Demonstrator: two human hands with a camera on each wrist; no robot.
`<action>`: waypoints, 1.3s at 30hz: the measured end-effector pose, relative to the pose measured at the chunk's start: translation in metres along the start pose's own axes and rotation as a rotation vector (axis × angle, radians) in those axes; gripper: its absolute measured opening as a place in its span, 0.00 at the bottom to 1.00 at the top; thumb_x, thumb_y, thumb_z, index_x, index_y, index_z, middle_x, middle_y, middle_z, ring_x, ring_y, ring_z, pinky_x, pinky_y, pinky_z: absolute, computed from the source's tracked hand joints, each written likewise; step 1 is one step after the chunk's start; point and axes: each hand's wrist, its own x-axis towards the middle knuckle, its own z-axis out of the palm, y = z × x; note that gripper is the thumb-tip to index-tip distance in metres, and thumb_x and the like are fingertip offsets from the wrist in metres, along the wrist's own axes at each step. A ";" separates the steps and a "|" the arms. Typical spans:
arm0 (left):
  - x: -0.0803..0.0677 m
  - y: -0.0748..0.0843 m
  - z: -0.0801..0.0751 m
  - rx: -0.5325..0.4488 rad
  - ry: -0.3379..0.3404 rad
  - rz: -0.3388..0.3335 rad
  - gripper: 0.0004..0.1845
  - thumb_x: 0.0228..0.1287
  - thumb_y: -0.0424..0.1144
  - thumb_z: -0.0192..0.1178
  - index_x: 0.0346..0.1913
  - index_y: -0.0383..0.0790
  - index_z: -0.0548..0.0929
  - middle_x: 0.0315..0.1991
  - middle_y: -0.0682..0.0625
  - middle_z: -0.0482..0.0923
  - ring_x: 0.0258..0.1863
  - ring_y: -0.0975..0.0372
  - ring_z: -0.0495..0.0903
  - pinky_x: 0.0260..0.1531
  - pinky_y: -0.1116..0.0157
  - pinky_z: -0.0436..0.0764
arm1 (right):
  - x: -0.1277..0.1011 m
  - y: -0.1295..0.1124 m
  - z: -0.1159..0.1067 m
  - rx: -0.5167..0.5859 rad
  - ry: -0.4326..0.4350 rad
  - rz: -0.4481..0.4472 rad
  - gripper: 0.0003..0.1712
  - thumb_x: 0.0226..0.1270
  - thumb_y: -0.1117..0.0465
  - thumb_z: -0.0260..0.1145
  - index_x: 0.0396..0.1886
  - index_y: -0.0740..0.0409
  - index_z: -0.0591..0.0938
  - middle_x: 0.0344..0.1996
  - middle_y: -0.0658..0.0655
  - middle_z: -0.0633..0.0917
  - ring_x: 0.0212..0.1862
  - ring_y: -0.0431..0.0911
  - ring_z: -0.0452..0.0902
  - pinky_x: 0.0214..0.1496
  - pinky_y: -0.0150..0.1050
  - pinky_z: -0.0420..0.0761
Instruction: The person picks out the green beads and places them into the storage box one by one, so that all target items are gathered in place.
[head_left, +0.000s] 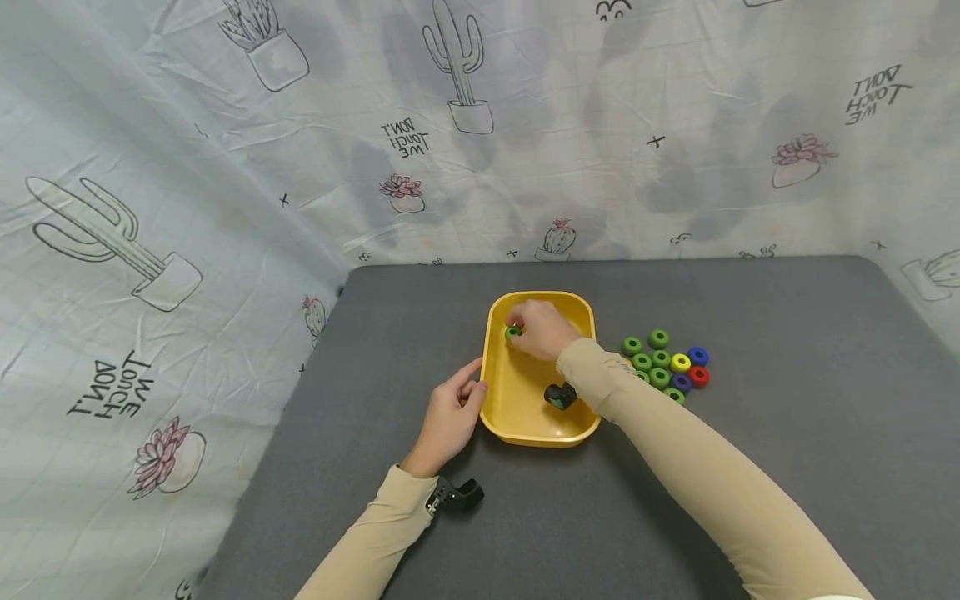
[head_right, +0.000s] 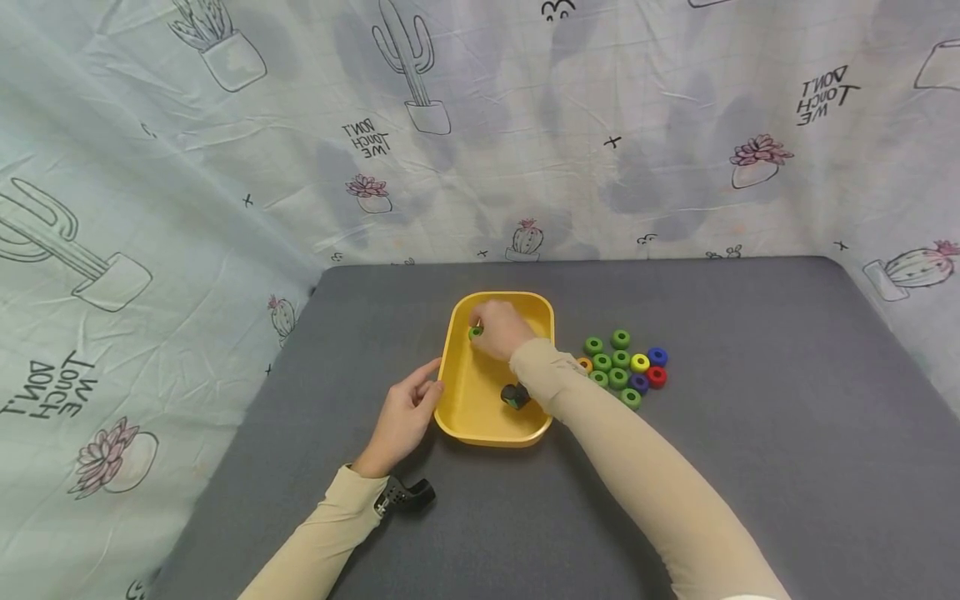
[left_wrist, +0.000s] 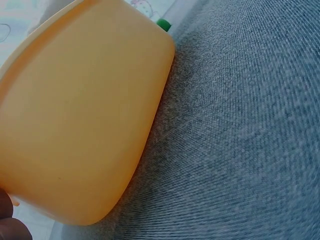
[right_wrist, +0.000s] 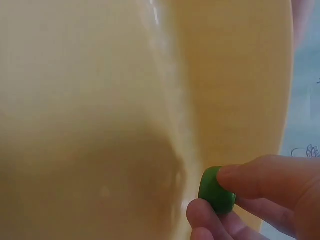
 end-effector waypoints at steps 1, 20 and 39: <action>0.000 0.000 0.000 0.001 0.000 0.001 0.23 0.79 0.33 0.55 0.73 0.33 0.74 0.22 0.55 0.69 0.18 0.69 0.66 0.24 0.72 0.66 | 0.001 0.000 0.001 -0.010 0.003 -0.006 0.16 0.70 0.63 0.72 0.55 0.62 0.87 0.50 0.62 0.87 0.52 0.54 0.82 0.58 0.48 0.82; -0.001 0.001 -0.001 0.004 -0.002 0.006 0.23 0.80 0.34 0.55 0.73 0.33 0.74 0.20 0.56 0.67 0.18 0.70 0.63 0.24 0.72 0.65 | 0.004 0.003 0.006 -0.042 0.013 -0.055 0.11 0.67 0.65 0.74 0.48 0.61 0.89 0.46 0.61 0.88 0.48 0.53 0.83 0.57 0.47 0.83; -0.001 -0.002 0.001 -0.004 0.002 0.005 0.23 0.80 0.35 0.56 0.73 0.34 0.74 0.21 0.55 0.69 0.18 0.68 0.65 0.24 0.71 0.66 | -0.008 -0.004 -0.001 0.053 0.029 -0.034 0.15 0.69 0.65 0.73 0.54 0.63 0.88 0.49 0.62 0.88 0.49 0.54 0.85 0.55 0.48 0.84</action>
